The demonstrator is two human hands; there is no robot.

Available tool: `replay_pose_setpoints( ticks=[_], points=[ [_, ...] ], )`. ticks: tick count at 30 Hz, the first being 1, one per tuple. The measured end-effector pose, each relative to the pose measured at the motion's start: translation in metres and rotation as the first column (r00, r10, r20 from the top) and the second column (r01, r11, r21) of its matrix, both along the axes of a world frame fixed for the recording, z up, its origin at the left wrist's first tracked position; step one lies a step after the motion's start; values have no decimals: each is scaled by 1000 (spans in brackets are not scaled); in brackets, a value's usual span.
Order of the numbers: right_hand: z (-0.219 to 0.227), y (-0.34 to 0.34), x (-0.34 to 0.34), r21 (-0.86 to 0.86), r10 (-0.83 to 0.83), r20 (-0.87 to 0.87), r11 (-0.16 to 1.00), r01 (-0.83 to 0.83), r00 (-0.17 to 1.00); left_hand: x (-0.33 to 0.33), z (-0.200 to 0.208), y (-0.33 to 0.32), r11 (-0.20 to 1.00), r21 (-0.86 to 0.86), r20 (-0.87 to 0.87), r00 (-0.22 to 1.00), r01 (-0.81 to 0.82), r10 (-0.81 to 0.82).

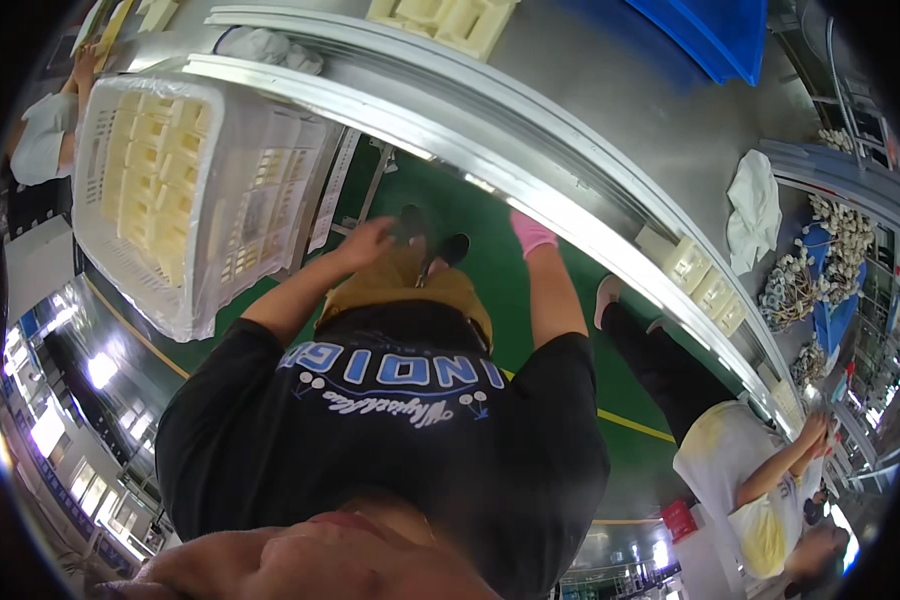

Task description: Assembling white plastic components at a factory production line workstation.

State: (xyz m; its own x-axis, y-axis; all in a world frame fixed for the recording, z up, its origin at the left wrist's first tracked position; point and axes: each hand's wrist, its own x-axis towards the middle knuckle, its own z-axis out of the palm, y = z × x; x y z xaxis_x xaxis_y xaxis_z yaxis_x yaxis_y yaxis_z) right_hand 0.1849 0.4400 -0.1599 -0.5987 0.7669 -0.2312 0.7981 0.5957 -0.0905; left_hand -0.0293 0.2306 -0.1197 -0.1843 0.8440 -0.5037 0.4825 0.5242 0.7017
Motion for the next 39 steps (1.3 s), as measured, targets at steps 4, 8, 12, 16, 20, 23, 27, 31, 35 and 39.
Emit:
replay_pose_setpoints(
  ticks=[4, 8, 12, 16, 20, 23, 27, 31, 35, 39],
  points=[
    [92, -51, -30, -66, 101, -219, 991, -118, 970, -38, -17, -59, 992, -67, -56, 993, -108, 104],
    [204, -68, -42, 265, 415, -745, 903, -339, 523, -58, -25, -87, 989, -46, -68, 988, -143, 139],
    [249, -31, -35, 612, 372, -643, 775, 156, 670, -57, -22, -103, 981, -77, -76, 982, -179, 173],
    [239, 5, -27, 616, 210, -606, 735, 285, 768, -59, -28, -95, 985, 7, -26, 985, -171, 171],
    [231, 4, -23, 549, 225, -528, 826, 126, 819, -62, -32, -85, 971, 38, -9, 972, -235, 235],
    [227, 3, -18, 524, 177, -485, 843, 123, 856, -63, -25, -79, 960, 70, 2, 962, -273, 273],
    [225, 5, -18, 542, 165, -456, 831, 125, 875, -68, -30, -81, 956, 90, 14, 960, -281, 281],
    [230, 3, -20, 535, 131, -450, 832, 149, 883, -72, -29, -90, 964, 87, 26, 968, -252, 250],
    [224, 8, -17, 544, 167, -462, 829, 130, 871, -72, -20, -83, 977, 74, -28, 978, -202, 205],
    [224, 7, -16, 541, 176, -487, 830, 137, 856, -68, -18, -67, 956, 185, -2, 972, -229, 233]
  ],
)
